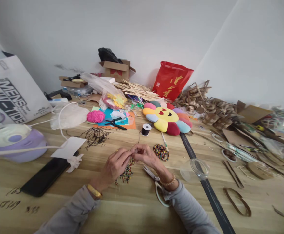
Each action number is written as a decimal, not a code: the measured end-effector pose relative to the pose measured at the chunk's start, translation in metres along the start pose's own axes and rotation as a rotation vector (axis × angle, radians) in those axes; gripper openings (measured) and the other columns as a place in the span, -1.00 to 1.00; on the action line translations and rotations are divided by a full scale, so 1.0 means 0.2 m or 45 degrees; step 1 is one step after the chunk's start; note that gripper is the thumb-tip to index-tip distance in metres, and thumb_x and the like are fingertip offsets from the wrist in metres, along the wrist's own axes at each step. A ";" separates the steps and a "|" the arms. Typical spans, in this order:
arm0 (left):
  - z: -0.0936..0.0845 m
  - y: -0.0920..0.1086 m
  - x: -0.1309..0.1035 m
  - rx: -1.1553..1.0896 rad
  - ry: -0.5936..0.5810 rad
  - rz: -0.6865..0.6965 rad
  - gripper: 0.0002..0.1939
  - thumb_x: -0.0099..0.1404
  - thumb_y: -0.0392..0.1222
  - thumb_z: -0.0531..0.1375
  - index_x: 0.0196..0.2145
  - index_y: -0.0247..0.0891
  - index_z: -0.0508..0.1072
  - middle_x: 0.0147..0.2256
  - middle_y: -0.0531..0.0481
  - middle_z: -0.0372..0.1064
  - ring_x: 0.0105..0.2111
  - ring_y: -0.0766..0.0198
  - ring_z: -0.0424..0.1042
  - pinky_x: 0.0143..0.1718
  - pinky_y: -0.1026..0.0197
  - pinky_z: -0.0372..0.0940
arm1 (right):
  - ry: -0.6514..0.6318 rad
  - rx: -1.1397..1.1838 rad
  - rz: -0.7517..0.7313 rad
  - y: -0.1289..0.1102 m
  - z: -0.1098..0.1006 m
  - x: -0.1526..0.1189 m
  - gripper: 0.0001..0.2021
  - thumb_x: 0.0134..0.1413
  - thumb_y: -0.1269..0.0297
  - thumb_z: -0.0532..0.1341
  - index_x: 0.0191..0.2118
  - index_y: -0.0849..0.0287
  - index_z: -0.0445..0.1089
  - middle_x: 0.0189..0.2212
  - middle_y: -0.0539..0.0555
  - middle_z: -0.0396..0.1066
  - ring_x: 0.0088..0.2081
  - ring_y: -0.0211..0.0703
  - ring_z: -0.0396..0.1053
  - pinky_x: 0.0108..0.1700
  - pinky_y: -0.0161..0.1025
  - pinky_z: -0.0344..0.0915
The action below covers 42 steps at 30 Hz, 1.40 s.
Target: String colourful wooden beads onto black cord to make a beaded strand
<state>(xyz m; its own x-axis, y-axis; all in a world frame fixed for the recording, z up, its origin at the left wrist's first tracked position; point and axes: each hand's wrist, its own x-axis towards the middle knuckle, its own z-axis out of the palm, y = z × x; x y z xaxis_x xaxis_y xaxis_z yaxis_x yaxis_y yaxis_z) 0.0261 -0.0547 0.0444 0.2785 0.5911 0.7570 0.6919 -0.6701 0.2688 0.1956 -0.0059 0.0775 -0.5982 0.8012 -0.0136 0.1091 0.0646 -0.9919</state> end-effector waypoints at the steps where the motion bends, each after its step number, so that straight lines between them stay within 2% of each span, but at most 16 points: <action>1: 0.00 0.00 0.00 -0.009 -0.011 -0.015 -0.84 0.33 -0.40 0.09 -0.18 -0.28 0.42 -0.35 -0.07 0.41 -0.34 0.24 0.44 -0.26 0.22 0.38 | 0.002 -0.023 0.000 0.00 0.00 0.00 -0.94 -0.18 0.45 0.16 -0.45 0.21 0.32 -0.63 -0.09 0.26 -0.57 -0.35 0.14 -0.49 -0.38 0.11; 7: 0.00 -0.01 0.04 -0.240 -0.023 -0.207 -0.89 0.19 -0.43 0.13 -0.38 -0.29 0.42 -0.39 -0.08 0.42 -0.31 0.19 0.43 -0.28 0.19 0.36 | -0.008 -0.143 -0.009 -0.01 -0.01 -0.01 -0.95 -0.16 0.45 0.17 -0.45 0.23 0.32 -0.61 -0.09 0.22 -0.56 -0.36 0.11 -0.50 -0.39 0.03; 9: 0.00 -0.02 0.05 -0.408 -0.034 -0.303 -0.89 0.13 -0.42 0.14 -0.41 -0.28 0.42 -0.37 -0.08 0.45 -0.29 0.19 0.45 -0.25 0.20 0.36 | -0.032 -0.175 -0.023 -0.02 -0.01 -0.02 -0.96 -0.14 0.44 0.18 -0.44 0.24 0.33 -0.59 -0.08 0.22 -0.54 -0.36 0.11 -0.49 -0.39 0.02; 12: -0.01 -0.02 0.06 -0.610 -0.126 -0.502 -0.91 0.08 -0.40 0.15 -0.46 -0.29 0.43 -0.43 -0.04 0.48 -0.38 0.23 0.47 -0.29 0.23 0.35 | -0.069 -0.222 -0.034 -0.03 -0.02 -0.03 -0.96 -0.13 0.43 0.20 -0.44 0.24 0.33 -0.58 -0.09 0.22 -0.53 -0.37 0.10 -0.48 -0.40 0.00; 17: -0.02 -0.02 0.06 -0.898 -0.256 -0.859 -0.97 0.07 -0.30 0.21 -0.47 -0.31 0.46 -0.50 0.01 0.47 -0.45 0.26 0.45 -0.34 0.26 0.33 | -0.085 -0.263 -0.016 -0.05 -0.03 -0.03 -0.97 -0.10 0.42 0.20 -0.43 0.23 0.32 -0.59 -0.11 0.21 -0.53 -0.38 0.09 -0.49 -0.41 -0.01; 21: -0.02 -0.04 0.07 -1.200 -0.305 -1.035 -0.86 0.02 -0.21 0.29 -0.44 -0.32 0.46 -0.50 0.00 0.47 -0.48 0.27 0.43 -0.41 0.27 0.32 | -0.086 -0.294 -0.022 -0.06 -0.03 -0.03 -0.95 -0.07 0.39 0.22 -0.42 0.24 0.34 -0.59 -0.10 0.24 -0.54 -0.38 0.10 -0.51 -0.41 -0.01; 24: -0.04 -0.04 0.09 -1.284 -0.334 -1.060 -0.80 -0.02 -0.18 0.33 -0.42 -0.31 0.47 -0.50 0.00 0.48 -0.48 0.27 0.43 -0.44 0.28 0.30 | -0.105 -0.303 -0.027 -0.05 -0.04 -0.03 -0.92 -0.04 0.35 0.24 -0.41 0.24 0.35 -0.59 -0.10 0.25 -0.54 -0.38 0.10 -0.50 -0.42 0.00; 31: -0.06 -0.06 0.11 -1.234 -0.454 -0.964 -0.83 0.00 -0.16 0.34 -0.48 -0.33 0.54 -0.51 -0.03 0.50 -0.46 0.25 0.44 -0.35 0.24 0.34 | -0.173 -0.193 -0.030 -0.04 -0.05 -0.02 -0.95 -0.06 0.44 0.20 -0.39 0.25 0.38 -0.52 -0.04 0.35 -0.49 -0.35 0.20 -0.42 -0.40 0.11; 37: -0.05 -0.07 0.08 -1.254 -0.451 -0.908 -0.81 -0.04 -0.15 0.37 -0.47 -0.32 0.55 -0.47 -0.06 0.54 -0.44 0.22 0.49 -0.30 0.20 0.39 | -0.181 -0.159 -0.019 -0.04 -0.07 -0.03 -0.95 -0.10 0.42 0.21 -0.41 0.25 0.36 -0.55 -0.06 0.30 -0.50 -0.36 0.16 -0.45 -0.41 0.08; 42: -0.04 -0.05 0.07 -1.282 -0.391 -0.880 -0.83 -0.03 -0.17 0.37 -0.48 -0.32 0.56 -0.46 -0.08 0.55 -0.41 0.19 0.51 -0.29 0.17 0.41 | -0.188 -0.173 0.022 -0.04 -0.07 -0.03 -0.93 -0.10 0.38 0.21 -0.40 0.24 0.36 -0.56 -0.07 0.29 -0.51 -0.36 0.15 -0.45 -0.41 0.09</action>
<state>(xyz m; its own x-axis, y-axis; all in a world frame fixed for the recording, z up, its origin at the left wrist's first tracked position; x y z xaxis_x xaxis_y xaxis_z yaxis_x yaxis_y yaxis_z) 0.0179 -0.0428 0.0577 0.2982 0.9436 0.1439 -0.0214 -0.1441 0.9893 0.2086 -0.0033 0.0876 -0.7039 0.7078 -0.0587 0.2203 0.1390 -0.9655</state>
